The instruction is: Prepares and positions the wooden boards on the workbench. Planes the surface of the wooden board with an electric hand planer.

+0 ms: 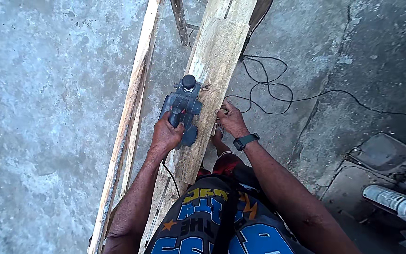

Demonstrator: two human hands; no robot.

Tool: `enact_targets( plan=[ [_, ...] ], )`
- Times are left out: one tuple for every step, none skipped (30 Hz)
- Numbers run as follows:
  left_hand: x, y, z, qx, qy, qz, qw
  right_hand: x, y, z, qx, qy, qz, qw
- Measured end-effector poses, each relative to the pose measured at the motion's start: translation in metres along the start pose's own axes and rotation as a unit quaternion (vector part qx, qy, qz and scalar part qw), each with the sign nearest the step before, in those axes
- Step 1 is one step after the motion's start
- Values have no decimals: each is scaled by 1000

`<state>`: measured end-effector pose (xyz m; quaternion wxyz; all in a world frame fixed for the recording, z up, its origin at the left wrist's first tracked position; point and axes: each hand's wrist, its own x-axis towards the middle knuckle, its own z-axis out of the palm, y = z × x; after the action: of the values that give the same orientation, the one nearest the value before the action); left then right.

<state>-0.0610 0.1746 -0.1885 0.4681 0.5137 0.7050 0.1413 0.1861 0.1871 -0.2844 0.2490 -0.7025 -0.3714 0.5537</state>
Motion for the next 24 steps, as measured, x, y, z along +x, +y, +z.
enact_targets(
  plan=[
    [3, 3, 1, 2, 0, 2, 1000, -4, -1, -3, -7, -8, 0, 1000],
    [7, 6, 1, 4, 1, 4, 1000, -5, -1, -4, -10, -13, -1, 1000],
    [10, 8, 2, 5, 5, 7, 1000, -5, 0, -5, -10, -15, 0, 1000],
    [13, 10, 3, 4, 6, 6, 1000, -3, 0, -5, -12, -16, 1, 1000],
    [15, 12, 3, 2, 8, 5, 1000, -2, 0, -5, -14, -17, 0, 1000],
    [18, 14, 4, 0, 9, 4, 1000, -1, 1, -5, -16, -16, -3, 1000],
    [20, 16, 4, 1, 9, 4, 1000, 1, 2, -5, -16, -15, -5, 1000],
    [22, 19, 4, 1, 10, 7, 1000, 2, 2, -5, -16, -14, -5, 1000],
    [25, 21, 4, 0, 10, 9, 1000, 3, 2, -5, -18, -14, -5, 1000],
    [28, 24, 4, 2, 8, 11, 1000, 4, 2, -5, -19, -12, -5, 1000],
    [30, 26, 4, 5, 8, 15, 1000, 4, 1, -5, -20, -11, -5, 1000],
    [33, 28, 4, 7, 7, 19, 1000, 4, 1, -5, -20, -11, -5, 1000],
    [35, 30, 4, 8, 8, 23, 1000, 4, 0, -4, -22, -11, -6, 1000],
    [36, 33, 3, 4, 7, 23, 1000, 5, 0, -5, -21, -13, -6, 1000],
    [38, 36, 3, -4, 5, 21, 1000, 5, 1, -5, -18, -13, -5, 1000],
    [42, 38, 4, -10, 6, 18, 1000, 5, 1, -5, -17, -14, -2, 1000],
    [48, 40, 5, -15, 10, 17, 1000, 6, 1, -5, -16, -14, -2, 1000],
    [55, 42, 7, -19, 15, 19, 1000, 6, 0, -6, -16, -14, -2, 1000],
    [64, 45, 8, -22, 17, 23, 999, 8, 0, -6, -19, -14, -3, 1000],
    [72, 49, 9, -21, 18, 29, 999, 9, 0, -7, -20, -15, -2, 1000],
    [78, 53, 9, -16, 20, 36, 999, 10, 0, -8, -23, -16, -1, 1000],
    [83, 56, 9, -12, 21, 40, 999, 11, 0, -9, -26, -18, -2, 999],
    [88, 60, 9, -10, 20, 42, 999, 11, 0, -9, -31, -18, -1, 999],
    [92, 65, 9, -9, 18, 42, 999, 11, -1, -9, -36, -17, 0, 999]
  ],
)
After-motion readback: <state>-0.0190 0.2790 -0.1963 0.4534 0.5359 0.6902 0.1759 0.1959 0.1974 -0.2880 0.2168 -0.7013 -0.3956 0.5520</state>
